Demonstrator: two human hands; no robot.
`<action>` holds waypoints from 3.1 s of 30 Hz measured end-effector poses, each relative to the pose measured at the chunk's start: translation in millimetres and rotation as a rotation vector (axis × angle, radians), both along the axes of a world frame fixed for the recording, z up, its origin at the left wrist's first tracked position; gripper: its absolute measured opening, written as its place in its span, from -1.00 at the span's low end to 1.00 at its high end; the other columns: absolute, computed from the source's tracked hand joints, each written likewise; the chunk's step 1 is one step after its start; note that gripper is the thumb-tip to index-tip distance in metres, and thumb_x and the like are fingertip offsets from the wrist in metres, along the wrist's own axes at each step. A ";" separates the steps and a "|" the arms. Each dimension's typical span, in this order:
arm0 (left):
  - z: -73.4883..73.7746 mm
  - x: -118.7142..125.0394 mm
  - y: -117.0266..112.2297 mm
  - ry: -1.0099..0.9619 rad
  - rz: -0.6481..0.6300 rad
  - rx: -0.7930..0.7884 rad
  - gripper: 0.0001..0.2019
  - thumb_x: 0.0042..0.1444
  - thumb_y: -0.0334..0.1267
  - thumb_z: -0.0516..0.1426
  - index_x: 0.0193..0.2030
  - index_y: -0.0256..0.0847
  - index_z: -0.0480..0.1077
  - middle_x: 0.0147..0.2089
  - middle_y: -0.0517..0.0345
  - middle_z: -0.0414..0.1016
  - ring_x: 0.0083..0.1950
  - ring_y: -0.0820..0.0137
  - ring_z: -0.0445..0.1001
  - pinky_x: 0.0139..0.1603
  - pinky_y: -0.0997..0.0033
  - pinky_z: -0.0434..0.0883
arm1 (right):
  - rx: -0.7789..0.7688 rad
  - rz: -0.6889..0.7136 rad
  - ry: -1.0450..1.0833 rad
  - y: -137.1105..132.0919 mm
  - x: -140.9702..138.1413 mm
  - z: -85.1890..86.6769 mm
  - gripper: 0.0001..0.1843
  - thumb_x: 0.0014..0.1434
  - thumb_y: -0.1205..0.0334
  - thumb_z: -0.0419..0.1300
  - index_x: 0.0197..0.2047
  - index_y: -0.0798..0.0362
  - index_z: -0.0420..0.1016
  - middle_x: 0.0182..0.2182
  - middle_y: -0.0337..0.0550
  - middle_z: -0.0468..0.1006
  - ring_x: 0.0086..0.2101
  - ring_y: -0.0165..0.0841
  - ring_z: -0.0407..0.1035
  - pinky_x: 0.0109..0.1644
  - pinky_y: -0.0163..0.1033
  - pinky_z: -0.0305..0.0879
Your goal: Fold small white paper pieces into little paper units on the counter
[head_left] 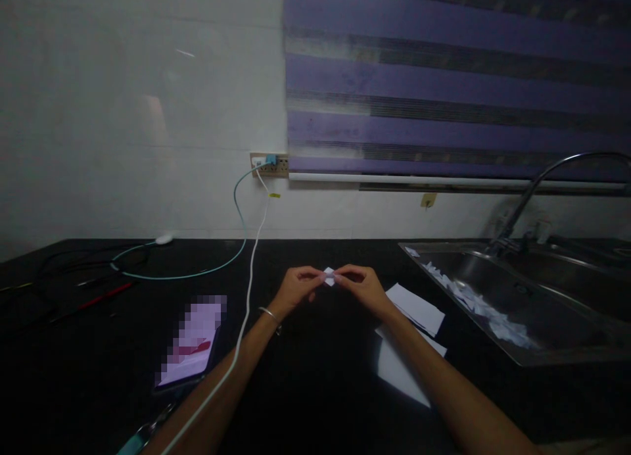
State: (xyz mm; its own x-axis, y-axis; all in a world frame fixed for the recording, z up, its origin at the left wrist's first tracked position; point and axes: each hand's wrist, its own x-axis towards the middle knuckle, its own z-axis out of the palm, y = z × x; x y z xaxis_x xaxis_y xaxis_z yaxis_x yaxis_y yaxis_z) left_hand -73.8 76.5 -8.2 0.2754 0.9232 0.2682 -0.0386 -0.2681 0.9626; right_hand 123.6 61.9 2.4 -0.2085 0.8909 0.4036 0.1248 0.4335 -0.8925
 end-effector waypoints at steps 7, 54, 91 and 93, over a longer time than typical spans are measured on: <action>1.3 6.0 -5.2 0.015 0.078 0.053 -0.66 -0.01 -0.04 0.28 -0.28 -0.34 0.49 -0.45 0.13 0.50 -0.63 0.60 0.30 -0.66 0.61 0.20 | 0.020 -0.050 0.018 4.2 -1.7 -6.6 -0.76 0.07 0.07 0.30 -0.31 0.08 0.61 -0.36 -0.13 0.61 -0.31 -0.30 0.47 -0.17 -0.21 0.34; -1.4 10.2 -1.3 -0.078 0.080 -0.069 -0.61 -0.13 -0.23 0.34 -0.14 -0.37 0.52 -0.34 0.00 0.61 -0.52 0.48 0.43 -0.57 0.56 0.29 | -0.193 -0.171 0.256 7.7 -10.6 -18.9 -0.57 -0.11 0.04 0.41 -0.20 0.12 0.60 -0.42 -0.08 0.64 -0.41 -0.27 0.53 -0.29 -0.20 0.46; 4.9 7.4 -7.7 -0.063 0.092 0.110 -0.73 0.03 -0.09 0.22 -0.30 -0.29 0.53 -0.35 0.09 0.55 -0.46 0.45 0.43 -0.49 0.52 0.35 | -0.123 -0.153 0.296 1.0 -16.2 -15.0 -0.79 -0.12 0.20 0.38 -0.35 0.06 0.66 -0.37 -0.07 0.66 -0.32 -0.19 0.54 -0.14 -0.09 0.45; 3.4 7.3 -7.1 -0.065 0.029 0.063 -0.60 0.13 0.06 0.11 -0.25 -0.30 0.48 -0.33 0.09 0.51 -0.50 0.49 0.38 -0.58 0.57 0.27 | -0.080 -0.167 0.229 -1.3 -15.6 -12.1 -0.81 -0.10 0.21 0.36 -0.34 0.05 0.67 -0.36 -0.08 0.66 -0.30 -0.18 0.54 -0.13 -0.10 0.44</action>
